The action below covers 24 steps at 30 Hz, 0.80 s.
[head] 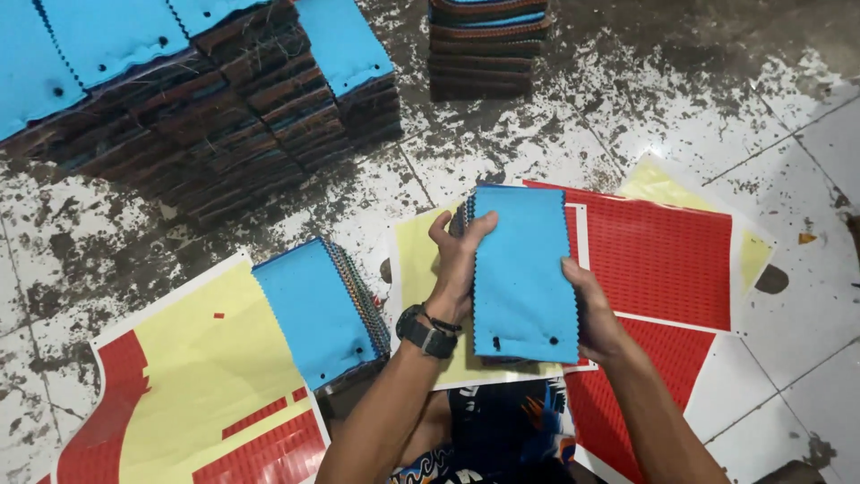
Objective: The person is organizing stacks of blue material and applying small red stickers to each individual piece.
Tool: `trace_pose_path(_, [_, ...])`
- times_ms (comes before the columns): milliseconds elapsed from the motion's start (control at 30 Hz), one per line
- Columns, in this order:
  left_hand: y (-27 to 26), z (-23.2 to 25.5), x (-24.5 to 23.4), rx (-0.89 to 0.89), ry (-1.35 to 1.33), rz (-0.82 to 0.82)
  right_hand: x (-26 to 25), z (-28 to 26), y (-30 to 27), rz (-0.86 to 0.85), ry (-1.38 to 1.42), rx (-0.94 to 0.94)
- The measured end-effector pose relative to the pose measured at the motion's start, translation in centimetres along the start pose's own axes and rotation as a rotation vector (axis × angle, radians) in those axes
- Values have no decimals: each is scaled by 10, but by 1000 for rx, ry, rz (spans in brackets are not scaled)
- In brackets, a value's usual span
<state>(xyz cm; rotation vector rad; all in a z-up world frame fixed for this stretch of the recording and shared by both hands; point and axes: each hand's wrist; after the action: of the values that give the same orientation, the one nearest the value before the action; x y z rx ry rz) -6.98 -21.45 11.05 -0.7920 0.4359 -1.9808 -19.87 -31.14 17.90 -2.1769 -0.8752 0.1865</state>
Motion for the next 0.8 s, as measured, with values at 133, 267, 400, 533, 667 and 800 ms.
trace_pose_path(133, [-3, -20, -4, 57, -6, 9, -20, 37, 19, -28, -70, -148])
trace_pose_path(267, [-4, -22, -2, 144, -23, -60, -39, 50, 42, -48, -512, -441])
trace_pose_path(400, [13, -39, -6, 329, 3, -139, -54, 69, 65, -42, -434, -588])
trace_pose_path(533, [41, -48, -14, 349, 41, -205, -45, 71, 91, -93, -240, -735])
trace_pose_path(667, [68, -52, -24, 367, 24, -281, -49, 80, 120, -122, -186, -801])
trace_pose_path(800, [50, -51, -23, 422, 6, -287, -19, 58, 79, -68, -170, -735])
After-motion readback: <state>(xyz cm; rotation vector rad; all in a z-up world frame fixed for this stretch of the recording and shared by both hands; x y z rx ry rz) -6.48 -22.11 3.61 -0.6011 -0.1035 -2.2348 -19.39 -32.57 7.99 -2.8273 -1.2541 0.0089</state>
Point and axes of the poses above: each hand's wrist, its own y-axis towards the middle knuckle, its own x-axis out of the palm, z = x × y, and after that the axes turned 5 degrees about z, right-handed
